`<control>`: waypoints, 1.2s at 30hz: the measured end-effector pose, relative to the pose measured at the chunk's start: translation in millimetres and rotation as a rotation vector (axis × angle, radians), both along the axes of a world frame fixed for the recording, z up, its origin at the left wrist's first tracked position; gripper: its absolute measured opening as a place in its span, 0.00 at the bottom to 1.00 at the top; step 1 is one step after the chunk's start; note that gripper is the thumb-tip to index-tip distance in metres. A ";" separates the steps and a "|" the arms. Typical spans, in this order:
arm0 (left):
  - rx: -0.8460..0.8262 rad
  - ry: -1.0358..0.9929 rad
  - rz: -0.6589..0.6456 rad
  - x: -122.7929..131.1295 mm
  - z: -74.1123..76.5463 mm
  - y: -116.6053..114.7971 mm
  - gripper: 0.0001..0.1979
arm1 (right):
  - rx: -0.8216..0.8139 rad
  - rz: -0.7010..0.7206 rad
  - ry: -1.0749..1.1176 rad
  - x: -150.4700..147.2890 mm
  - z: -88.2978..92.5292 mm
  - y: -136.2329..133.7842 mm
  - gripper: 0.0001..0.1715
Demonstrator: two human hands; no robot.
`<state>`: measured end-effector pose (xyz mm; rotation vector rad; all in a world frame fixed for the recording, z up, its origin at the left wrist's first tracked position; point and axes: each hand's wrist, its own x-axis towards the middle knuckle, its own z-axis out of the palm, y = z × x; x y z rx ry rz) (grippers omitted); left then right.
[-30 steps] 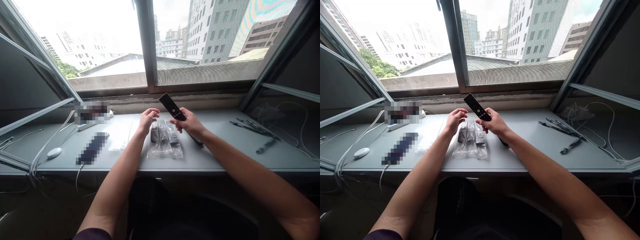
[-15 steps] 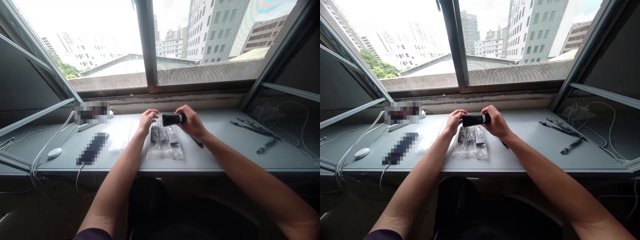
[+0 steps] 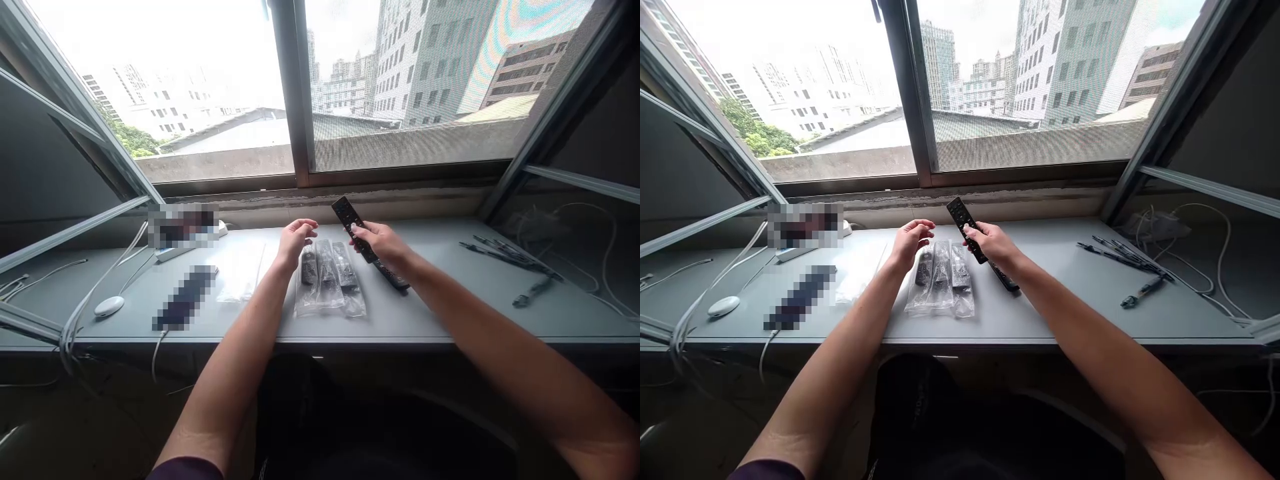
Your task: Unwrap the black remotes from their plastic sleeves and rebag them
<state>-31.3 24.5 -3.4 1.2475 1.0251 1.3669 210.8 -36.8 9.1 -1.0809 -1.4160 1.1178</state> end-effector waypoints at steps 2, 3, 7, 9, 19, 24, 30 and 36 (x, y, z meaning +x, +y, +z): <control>-0.003 -0.001 0.000 -0.1 0.3 -0.3 0.08 | -0.055 0.058 0.115 -2.0 1.7 -2.7 0.23; -0.004 -0.001 0.000 0.0 0.2 -0.3 0.08 | -0.064 0.086 0.160 -2.8 2.7 -4.3 0.22; 0.004 -0.001 -0.002 0.5 -0.7 -0.1 0.09 | -0.048 0.109 0.227 -3.3 5.8 -8.7 0.22; 0.006 0.005 -0.002 0.7 -1.0 0.0 0.08 | -0.050 0.080 0.224 -2.7 7.0 -9.0 0.22; -0.008 0.004 -0.005 1.1 -0.5 -0.9 0.08 | -0.084 -0.026 0.104 -3.8 2.4 -5.1 0.20; -0.012 -0.002 0.000 1.5 1.3 -2.2 0.08 | 0.009 -0.056 -0.173 3.5 -8.8 4.0 0.20; -0.016 -0.005 -0.007 2.0 1.2 -1.5 0.08 | 0.253 -0.190 -0.681 11.8 -17.2 13.2 0.16; -0.015 -0.004 -0.011 1.6 0.4 -1.2 0.08 | 0.231 -0.256 -0.968 15.0 -34.9 22.4 0.16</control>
